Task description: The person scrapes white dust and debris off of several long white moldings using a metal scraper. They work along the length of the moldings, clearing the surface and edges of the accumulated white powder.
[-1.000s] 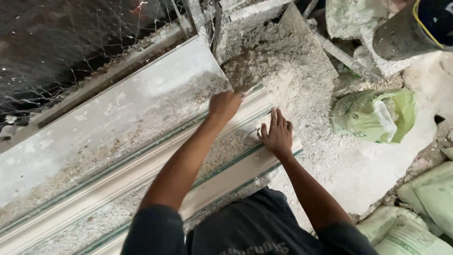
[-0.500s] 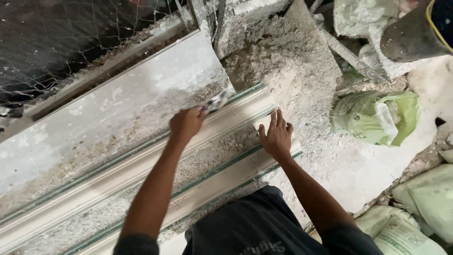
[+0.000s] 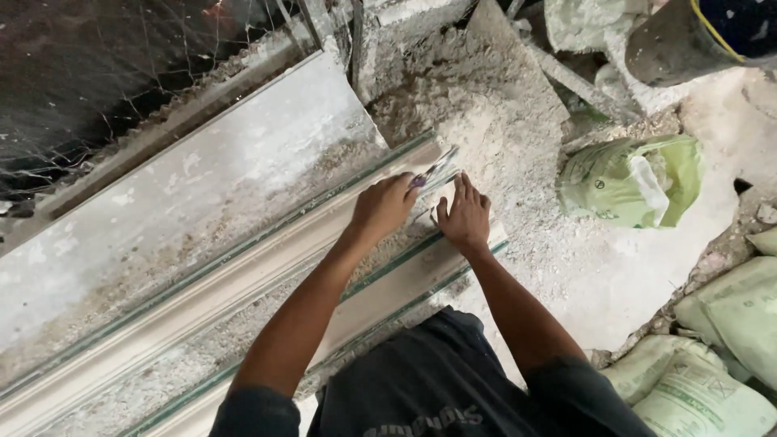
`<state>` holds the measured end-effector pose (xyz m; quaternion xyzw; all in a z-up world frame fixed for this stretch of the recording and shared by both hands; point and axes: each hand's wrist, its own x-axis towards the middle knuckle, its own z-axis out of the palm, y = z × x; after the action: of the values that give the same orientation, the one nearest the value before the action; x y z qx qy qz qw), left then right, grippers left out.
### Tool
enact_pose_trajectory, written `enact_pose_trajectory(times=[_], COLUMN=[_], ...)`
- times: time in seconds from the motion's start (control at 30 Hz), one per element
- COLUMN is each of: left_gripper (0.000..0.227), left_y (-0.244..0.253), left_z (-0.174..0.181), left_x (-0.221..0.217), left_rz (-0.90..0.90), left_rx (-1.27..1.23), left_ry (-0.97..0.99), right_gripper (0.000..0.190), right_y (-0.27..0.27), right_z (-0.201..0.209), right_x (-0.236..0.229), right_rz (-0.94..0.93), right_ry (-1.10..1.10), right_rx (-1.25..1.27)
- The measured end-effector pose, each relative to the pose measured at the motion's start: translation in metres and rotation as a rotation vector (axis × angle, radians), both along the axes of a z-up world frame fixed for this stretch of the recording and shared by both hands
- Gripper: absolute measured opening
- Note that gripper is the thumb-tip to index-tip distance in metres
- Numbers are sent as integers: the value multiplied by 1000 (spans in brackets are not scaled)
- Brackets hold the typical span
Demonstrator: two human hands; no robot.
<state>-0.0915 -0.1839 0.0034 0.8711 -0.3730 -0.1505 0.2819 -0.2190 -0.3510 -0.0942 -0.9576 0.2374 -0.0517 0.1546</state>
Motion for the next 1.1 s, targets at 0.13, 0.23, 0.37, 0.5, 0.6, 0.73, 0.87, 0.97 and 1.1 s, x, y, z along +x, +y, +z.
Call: enact_pose_trajectory(times=[0.13, 0.23, 0.37, 0.5, 0.6, 0.73, 0.87, 0.97, 1.1], left_gripper=[45, 53, 53, 51, 51, 51, 48, 49, 50], left_y=[80, 139, 205, 235, 259, 309, 369, 433, 555], left_z=[3, -5, -52, -68, -66, -67, -79, -102, -163], left_x=[-29, -70, -145, -234, -273, -308, -344, -369, -440], left_rz=[36, 254, 480, 764, 909, 1061, 1175, 1218, 1218], left_rx=[51, 59, -45, -264, -373, -425, -585, -652, -637], left_ry=[115, 207, 195, 234, 209, 242, 180, 174, 127], right_gripper=[69, 69, 74, 75, 67, 51, 33, 27, 33], right_y=[-5, -9, -3, -5, -24, 18, 116, 262, 445], right_z=[-11, -17, -6, -12, -40, -33, -58, -39, -21], right_x=[-3, -4, -1, 1, -7, -26, -41, -55, -99], right_rz=[23, 58, 79, 17, 107, 302, 514, 542, 417], right_ry=[21, -12, -22, 3, -79, -337, -366, -253, 12], right_rx=[-32, -27, 8, -24, -180, -239, -135, 320, 697])
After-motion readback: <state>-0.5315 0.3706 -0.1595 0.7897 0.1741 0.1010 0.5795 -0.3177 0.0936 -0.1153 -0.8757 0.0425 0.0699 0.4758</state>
